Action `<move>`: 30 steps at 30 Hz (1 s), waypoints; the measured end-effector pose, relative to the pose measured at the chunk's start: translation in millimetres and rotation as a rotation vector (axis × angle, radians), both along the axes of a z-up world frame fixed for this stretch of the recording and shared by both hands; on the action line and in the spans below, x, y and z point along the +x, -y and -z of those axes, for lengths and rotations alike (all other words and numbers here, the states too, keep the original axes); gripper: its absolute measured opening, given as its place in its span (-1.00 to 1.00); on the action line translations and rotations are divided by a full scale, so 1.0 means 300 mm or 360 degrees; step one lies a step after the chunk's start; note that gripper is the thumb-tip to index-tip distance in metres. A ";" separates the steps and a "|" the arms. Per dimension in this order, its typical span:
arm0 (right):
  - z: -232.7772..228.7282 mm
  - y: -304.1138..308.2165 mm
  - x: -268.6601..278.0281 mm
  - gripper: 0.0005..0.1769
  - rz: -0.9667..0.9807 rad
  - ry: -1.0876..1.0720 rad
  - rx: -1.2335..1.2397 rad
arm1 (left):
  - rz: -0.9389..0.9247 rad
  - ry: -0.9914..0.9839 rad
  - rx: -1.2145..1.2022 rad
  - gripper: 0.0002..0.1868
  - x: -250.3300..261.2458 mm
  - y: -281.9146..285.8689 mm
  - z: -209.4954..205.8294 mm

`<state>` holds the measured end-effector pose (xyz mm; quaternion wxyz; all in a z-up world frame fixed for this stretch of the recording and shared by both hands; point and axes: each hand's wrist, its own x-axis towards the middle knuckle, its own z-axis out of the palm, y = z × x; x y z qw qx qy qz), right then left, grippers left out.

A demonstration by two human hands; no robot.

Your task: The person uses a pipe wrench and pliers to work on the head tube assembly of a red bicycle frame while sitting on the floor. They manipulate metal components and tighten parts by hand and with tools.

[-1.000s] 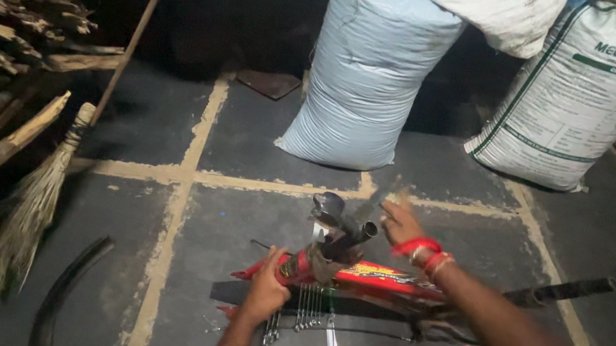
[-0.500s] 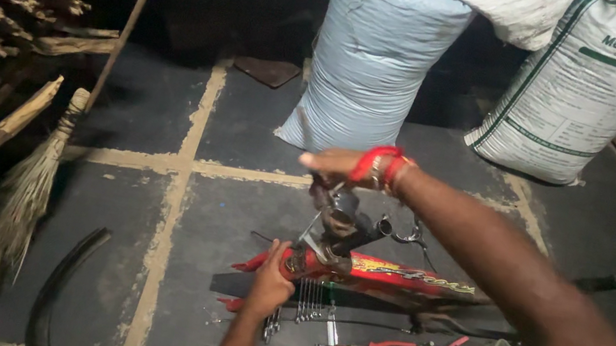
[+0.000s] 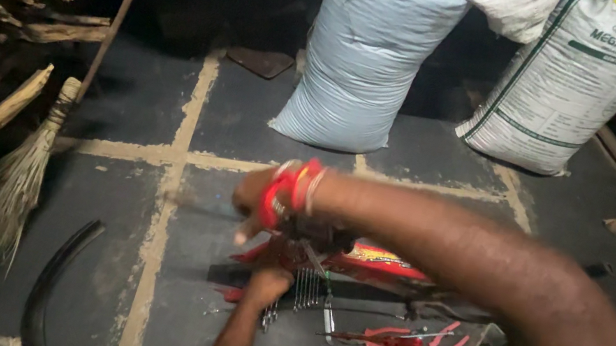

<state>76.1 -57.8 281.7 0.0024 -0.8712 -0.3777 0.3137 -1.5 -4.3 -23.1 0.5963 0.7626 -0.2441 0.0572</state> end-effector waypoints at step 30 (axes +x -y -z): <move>0.332 0.773 -0.759 -0.69 0.0643 0.0780 0.0702 | -0.0077 -0.0576 0.0294 0.04 -0.003 -0.012 -0.047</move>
